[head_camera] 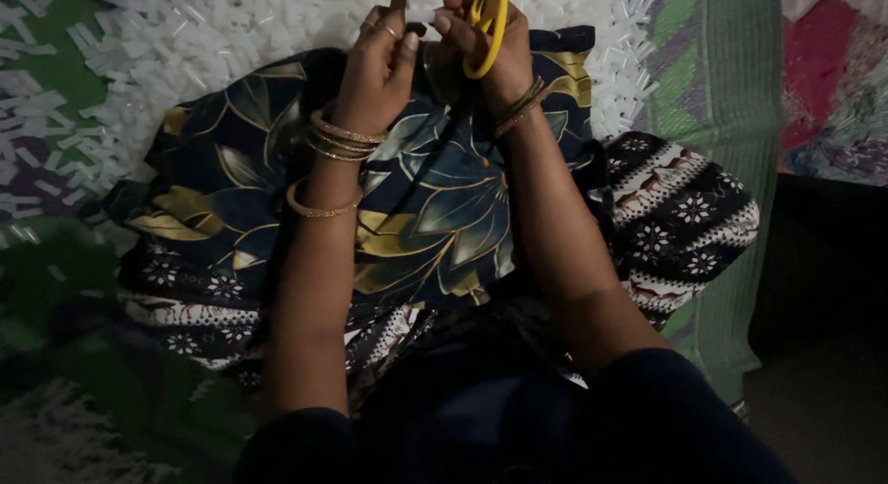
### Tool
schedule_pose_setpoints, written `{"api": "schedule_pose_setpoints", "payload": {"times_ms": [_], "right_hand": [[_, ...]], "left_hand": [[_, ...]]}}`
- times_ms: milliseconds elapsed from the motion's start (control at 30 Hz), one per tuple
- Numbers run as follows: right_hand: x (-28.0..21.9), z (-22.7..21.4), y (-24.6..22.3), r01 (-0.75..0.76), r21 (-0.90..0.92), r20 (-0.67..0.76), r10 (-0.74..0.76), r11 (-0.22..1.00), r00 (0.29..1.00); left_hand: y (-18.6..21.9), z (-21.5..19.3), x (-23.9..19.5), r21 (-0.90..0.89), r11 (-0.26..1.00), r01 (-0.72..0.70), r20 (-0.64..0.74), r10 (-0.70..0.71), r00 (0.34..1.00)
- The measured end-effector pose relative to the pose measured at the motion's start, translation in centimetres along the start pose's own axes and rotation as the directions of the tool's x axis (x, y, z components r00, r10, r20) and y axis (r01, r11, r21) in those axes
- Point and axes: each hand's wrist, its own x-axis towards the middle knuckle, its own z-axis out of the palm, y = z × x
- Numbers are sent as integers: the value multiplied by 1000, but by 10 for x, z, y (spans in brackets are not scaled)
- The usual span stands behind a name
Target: The person sits cross-legged and uses yellow-handled scissors to cut small white plastic tubes one by one. The cut pieces fall onto a pile on the mat. The person repeatedly picks up a tube, cuts it, and drops the pieces.
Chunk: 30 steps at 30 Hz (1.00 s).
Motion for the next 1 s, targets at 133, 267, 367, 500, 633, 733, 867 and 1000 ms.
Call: {"api": "schedule_pose_setpoints", "payload": {"times_ms": [133,267,367,500,633,733,867,1000], "right_hand": [[1,-2,3,23,55,49,-25,998,998],[1,-2,4,35,-44,63,-32,998,998],[0,-1,0,27,-78,67,-22,997,998],[-2,3,-6,3,47,127,-9,999,992],[-5,7,-8,-16,-30,50,18,999,999],[-5,6,-5,-38,70,38,35,997,999],[1,3,1,47,23,50,-48,999,998],[-3,3,4,-4,-83,40,7,997,999]], "left_hand": [[-7,1,0,-127,990,56,25,-53,998],[-20,3,-2,-175,981,79,25,-76,997],[-28,3,-4,-122,990,67,11,-66,998],[-33,4,-4,-138,988,63,-5,-64,998],[-32,2,-2,-264,960,98,26,-95,995],[-27,-4,0,-276,957,84,9,-85,996],[-20,-5,5,-558,824,102,32,-101,994],[-17,-9,4,-600,793,103,-10,-136,991]]}}
